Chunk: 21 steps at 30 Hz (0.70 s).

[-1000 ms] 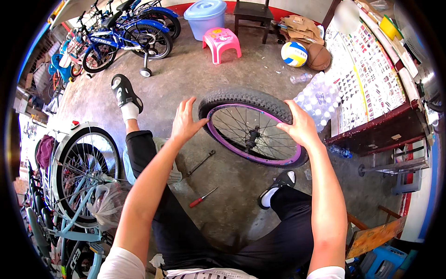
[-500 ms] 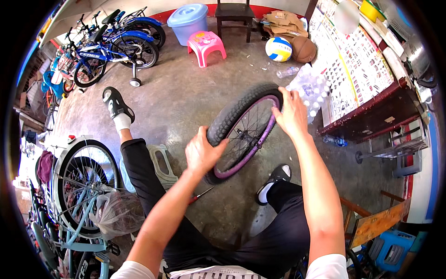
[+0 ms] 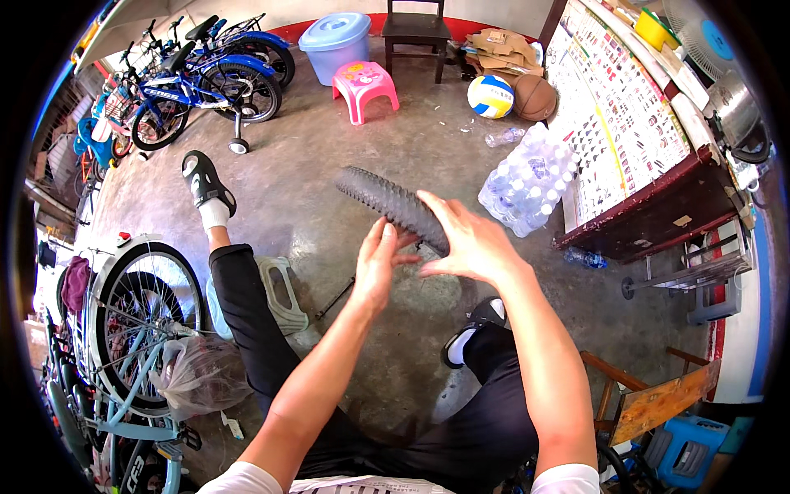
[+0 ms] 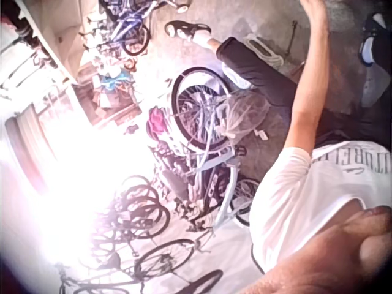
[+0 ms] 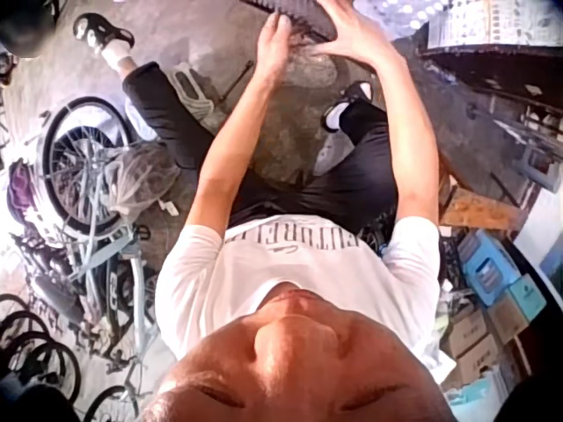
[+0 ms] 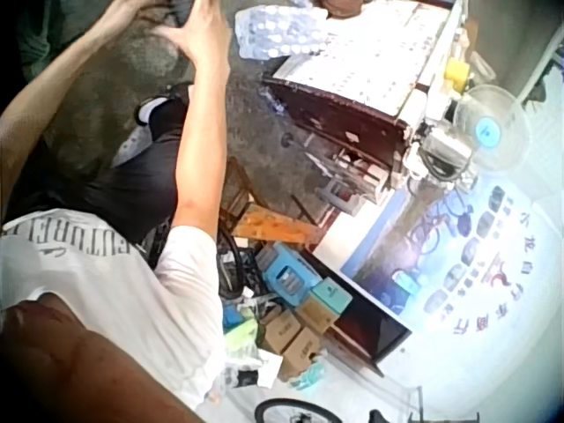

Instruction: The person removes a tire from a bicycle rim by hand and using a tire lever.

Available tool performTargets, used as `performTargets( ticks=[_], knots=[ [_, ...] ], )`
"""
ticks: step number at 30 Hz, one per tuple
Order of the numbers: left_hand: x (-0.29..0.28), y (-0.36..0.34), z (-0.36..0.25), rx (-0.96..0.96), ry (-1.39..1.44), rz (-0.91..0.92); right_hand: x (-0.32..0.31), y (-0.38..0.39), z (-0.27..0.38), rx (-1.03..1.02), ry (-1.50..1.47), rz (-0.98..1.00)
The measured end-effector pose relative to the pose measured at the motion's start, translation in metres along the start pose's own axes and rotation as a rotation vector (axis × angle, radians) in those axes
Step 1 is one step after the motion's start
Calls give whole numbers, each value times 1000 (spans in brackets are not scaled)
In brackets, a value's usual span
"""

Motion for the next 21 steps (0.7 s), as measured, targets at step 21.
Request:
performTargets(
  ticks=[21],
  knots=[
    [-62,-86,-90,411,-1374,220,-30,-26,-53,-16,-126,-155]
  ],
)
Point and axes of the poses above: each hand's wrist, its own y-axis away from the middle knuckle, its own x-axis out of the palm, z = x × y, the point moved 8 cm from there along -y, towards the middle knuckle, and after that the axes turned 1 degree about -x, right-handed, at the moved point
